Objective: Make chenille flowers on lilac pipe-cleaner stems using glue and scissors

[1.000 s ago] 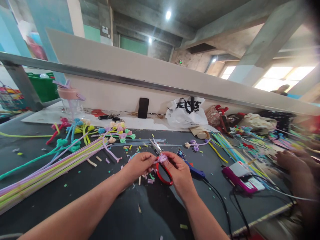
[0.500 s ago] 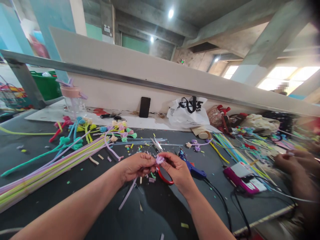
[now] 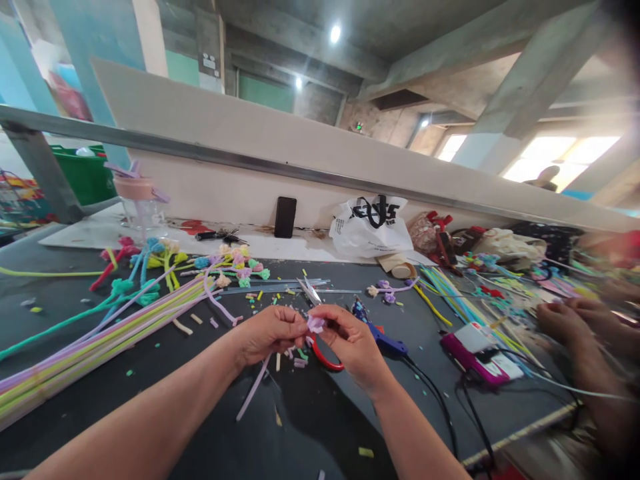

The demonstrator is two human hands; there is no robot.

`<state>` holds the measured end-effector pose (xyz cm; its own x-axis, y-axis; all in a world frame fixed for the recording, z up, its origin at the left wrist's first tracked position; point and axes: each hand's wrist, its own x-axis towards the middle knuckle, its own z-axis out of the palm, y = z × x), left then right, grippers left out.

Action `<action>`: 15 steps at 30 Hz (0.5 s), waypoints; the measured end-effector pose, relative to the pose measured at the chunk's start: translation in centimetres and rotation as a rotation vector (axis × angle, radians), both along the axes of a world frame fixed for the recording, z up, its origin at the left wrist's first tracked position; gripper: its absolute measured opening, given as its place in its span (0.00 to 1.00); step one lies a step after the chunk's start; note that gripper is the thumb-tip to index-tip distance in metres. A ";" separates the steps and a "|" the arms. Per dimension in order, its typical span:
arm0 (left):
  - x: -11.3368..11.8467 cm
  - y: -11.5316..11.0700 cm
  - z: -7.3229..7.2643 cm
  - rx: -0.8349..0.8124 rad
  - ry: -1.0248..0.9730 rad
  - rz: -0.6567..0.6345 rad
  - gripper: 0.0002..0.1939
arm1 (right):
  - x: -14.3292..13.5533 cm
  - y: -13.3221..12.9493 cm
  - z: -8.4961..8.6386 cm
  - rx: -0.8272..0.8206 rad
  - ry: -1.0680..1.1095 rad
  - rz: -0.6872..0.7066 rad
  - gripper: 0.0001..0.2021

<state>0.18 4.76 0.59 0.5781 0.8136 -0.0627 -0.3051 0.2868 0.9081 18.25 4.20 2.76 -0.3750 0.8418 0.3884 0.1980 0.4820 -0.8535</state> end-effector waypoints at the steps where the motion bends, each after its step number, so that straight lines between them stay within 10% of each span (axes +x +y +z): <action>1: 0.0 0.0 0.0 -0.004 -0.002 0.013 0.12 | 0.0 0.0 0.1 0.023 0.001 0.004 0.08; 15: -0.2 0.1 -0.7 -0.060 -0.214 0.090 0.10 | -1.0 -0.5 2.8 0.095 0.063 -0.014 0.16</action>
<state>0.01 4.85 -0.13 0.5090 0.8607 0.0037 -0.5154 0.3013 0.8022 17.26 3.68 5.52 -0.3355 0.8050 0.4893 0.1530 0.5591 -0.8149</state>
